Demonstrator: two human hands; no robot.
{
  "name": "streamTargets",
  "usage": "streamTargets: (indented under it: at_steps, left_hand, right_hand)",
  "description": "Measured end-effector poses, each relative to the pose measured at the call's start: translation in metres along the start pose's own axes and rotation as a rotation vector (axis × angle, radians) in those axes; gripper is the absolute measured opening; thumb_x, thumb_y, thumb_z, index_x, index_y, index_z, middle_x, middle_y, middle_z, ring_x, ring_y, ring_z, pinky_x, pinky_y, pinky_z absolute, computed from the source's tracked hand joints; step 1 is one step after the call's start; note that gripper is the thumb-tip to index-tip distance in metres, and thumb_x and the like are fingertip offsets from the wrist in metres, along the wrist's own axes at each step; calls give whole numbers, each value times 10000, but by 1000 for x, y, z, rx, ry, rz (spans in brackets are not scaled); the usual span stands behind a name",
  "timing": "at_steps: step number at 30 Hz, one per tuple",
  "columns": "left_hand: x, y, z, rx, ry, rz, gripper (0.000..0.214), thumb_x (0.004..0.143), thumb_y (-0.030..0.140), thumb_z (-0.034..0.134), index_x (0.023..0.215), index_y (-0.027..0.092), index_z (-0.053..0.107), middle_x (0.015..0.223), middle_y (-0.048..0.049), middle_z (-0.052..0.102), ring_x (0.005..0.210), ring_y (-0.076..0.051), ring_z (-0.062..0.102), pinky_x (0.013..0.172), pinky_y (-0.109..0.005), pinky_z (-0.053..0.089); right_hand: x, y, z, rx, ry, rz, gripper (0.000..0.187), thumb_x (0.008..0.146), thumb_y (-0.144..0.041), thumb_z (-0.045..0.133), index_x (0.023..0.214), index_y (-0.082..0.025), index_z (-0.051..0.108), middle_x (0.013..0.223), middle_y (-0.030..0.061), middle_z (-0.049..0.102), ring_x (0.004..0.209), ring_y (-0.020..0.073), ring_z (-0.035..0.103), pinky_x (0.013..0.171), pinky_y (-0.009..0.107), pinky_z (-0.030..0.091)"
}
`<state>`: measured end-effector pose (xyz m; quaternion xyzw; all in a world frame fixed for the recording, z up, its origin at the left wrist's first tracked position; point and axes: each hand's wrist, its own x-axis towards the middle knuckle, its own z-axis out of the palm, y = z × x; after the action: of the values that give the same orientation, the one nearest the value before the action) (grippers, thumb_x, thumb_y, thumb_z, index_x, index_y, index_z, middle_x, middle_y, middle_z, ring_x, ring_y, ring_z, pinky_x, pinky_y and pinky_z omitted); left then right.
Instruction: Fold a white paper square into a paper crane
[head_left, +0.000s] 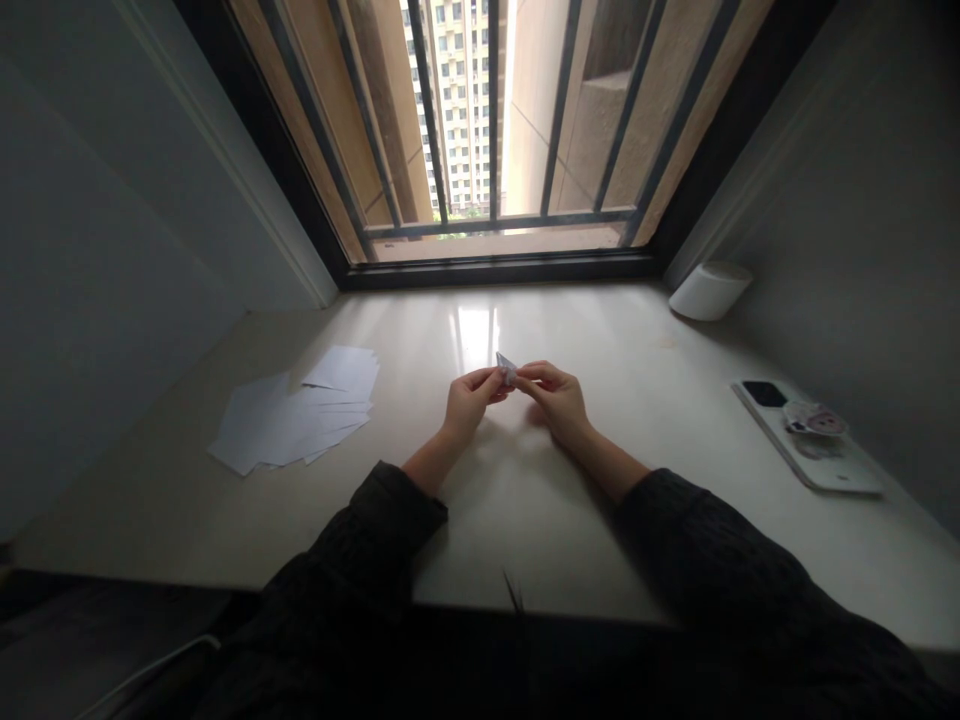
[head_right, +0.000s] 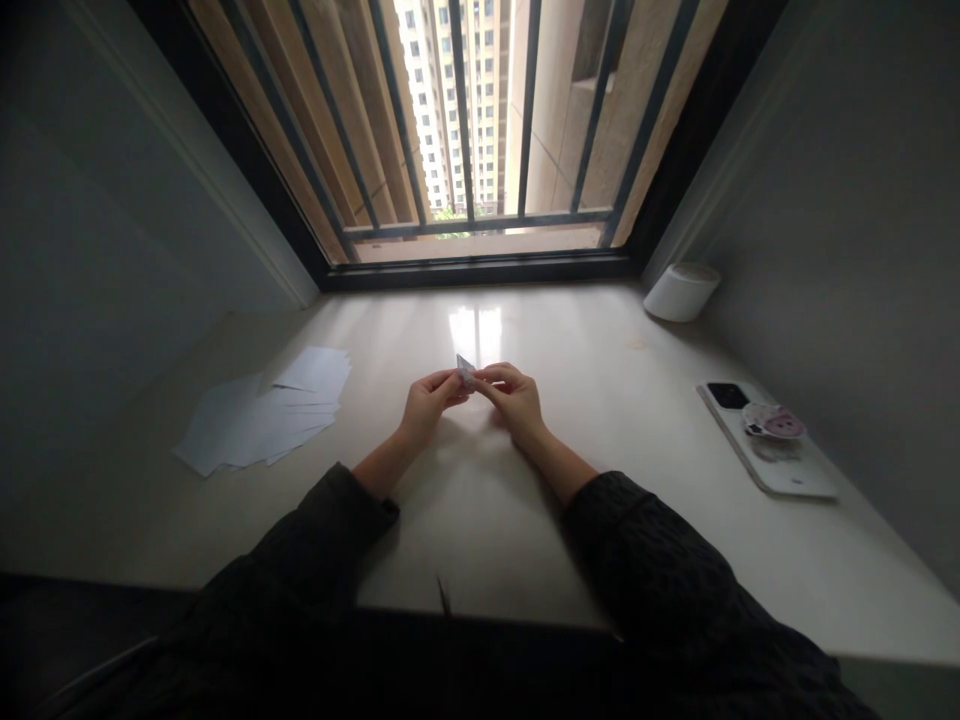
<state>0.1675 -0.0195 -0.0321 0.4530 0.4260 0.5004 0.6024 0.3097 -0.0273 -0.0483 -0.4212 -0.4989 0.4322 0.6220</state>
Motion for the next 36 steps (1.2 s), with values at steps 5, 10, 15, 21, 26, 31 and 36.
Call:
streamTargets:
  at_steps: [5,10,15,21,26,31,36]
  left_hand:
    - [-1,-1,0,59,-26,73,342,710,434,700,889,144,726,804,-77,718,774,-175,664,754,-317,517]
    - [0,-4,0,80,-38,128,333,729,447,678,881,154,725,830,-76,719,788,-183,667,778,-340,519]
    - [-1,0,1,140,-24,175,345,719,464,680,858,150,716,792,-70,711,762,-180,662,736,-320,517]
    - [-2,3,1,150,4,145,336,685,453,711,820,145,703,759,-64,702,724,-171,658,693,-297,503]
    - [-2,3,1,112,-9,120,325,692,446,707,823,149,698,779,-64,709,748,-172,664,704,-289,503]
    - [-2,2,-1,185,42,148,326,697,465,693,820,164,719,764,-53,705,757,-181,657,673,-284,508]
    - [1,2,-3,266,70,195,344,694,457,701,891,176,730,760,-56,712,722,-183,664,652,-286,507]
  right_hand:
    - [-2,-6,1,-30,46,120,274,613,-415,781,761,-192,720,731,25,698,686,162,623,675,313,508]
    - [-1,-6,0,-54,68,150,316,595,-439,783,766,-182,716,712,33,703,674,174,636,619,299,506]
    - [-2,-6,1,-79,48,143,373,590,-497,771,772,-177,713,741,53,710,679,189,652,599,306,518]
    - [-4,-7,4,-84,22,103,327,624,-470,769,762,-182,703,756,60,709,686,194,661,608,310,511]
    - [-4,-4,2,-87,58,33,406,610,-422,794,942,-206,699,780,33,708,703,176,663,662,320,522]
    - [-4,-3,2,-115,35,43,346,653,-456,751,895,-209,735,922,74,736,837,228,685,755,375,540]
    - [-3,-6,4,-19,31,63,326,633,-427,773,880,-217,742,890,61,748,838,235,698,823,405,544]
